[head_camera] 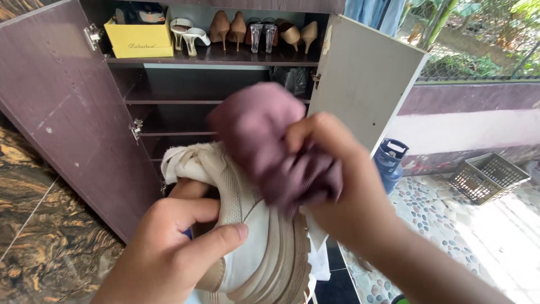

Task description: Cleaning a white sneaker using a cloth in front of a shoe cabinet.

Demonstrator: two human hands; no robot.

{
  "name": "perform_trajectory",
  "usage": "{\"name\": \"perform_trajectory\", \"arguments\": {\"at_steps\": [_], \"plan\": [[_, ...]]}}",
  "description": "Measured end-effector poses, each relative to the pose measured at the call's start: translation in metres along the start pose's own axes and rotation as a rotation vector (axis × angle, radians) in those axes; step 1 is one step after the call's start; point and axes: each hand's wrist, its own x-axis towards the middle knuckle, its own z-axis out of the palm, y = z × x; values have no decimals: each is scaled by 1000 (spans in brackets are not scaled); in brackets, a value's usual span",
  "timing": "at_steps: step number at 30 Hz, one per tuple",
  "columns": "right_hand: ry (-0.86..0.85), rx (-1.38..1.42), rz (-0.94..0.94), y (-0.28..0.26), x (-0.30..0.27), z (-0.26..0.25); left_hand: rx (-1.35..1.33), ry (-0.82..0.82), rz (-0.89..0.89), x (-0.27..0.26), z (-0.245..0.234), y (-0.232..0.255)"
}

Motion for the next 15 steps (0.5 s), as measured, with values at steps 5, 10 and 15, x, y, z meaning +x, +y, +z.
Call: {"name": "perform_trajectory", "arguments": {"at_steps": [5, 10, 15], "plan": [[-143, 127, -133, -30, -4, -7, -187, -43, 67, 3, 3, -14], [-9, -66, -176, 22, 10, -16, -110, -53, 406, 2, 16, 17], [58, -207, -50, -5, 4, -12, 58, 8, 699, -6, 28, 21]]}}
